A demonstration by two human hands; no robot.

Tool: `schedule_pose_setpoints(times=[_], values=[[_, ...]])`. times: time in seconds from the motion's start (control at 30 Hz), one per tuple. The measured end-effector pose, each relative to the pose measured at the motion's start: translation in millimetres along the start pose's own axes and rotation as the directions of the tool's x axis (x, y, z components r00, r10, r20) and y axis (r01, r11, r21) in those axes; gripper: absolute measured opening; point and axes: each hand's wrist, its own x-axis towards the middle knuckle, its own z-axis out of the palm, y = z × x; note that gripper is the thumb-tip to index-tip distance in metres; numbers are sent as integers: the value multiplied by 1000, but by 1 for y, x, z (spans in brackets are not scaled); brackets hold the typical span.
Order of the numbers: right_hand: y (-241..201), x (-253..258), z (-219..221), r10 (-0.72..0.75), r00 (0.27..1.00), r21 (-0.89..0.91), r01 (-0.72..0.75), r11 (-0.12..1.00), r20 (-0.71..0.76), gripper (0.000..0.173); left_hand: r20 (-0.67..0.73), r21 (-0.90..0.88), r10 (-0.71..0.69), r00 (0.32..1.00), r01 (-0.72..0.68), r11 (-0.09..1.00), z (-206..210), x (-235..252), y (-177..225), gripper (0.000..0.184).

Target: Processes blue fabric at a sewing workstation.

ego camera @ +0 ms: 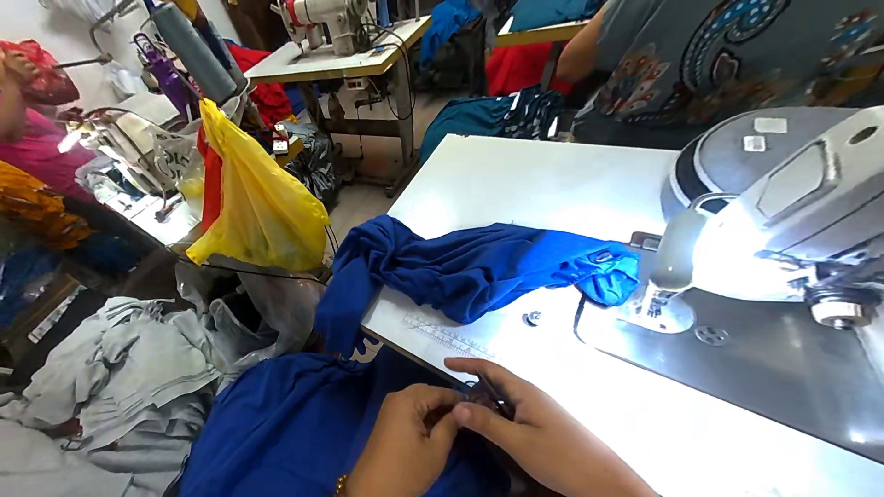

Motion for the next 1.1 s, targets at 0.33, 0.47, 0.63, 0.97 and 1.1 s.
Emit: schedule_pose_setpoints(times=[0.33,0.47,0.63,0.97,1.1], values=[[4,19,9,64,973,333,14,943,-221,4,58,-299,-93,994,106,948,-3,4,-3,19],[4,24,9,63,969,301,12,954,-238,13,99,-403,-67,993,102,910,-5,6,-7,14],[4,12,-6,12,982,-118,-35,992,-190,72,91,-555,-73,993,111,824,-9,8,-10,23],[12,-19,-38,-69,990,52,62,997,127,34,22,-535,-53,998,56,843,-16,15,-6,35],[8,-13,-33,0,976,80,-18,997,220,30,61,-478,-19,998,46,877,-17,14,-4,38]])
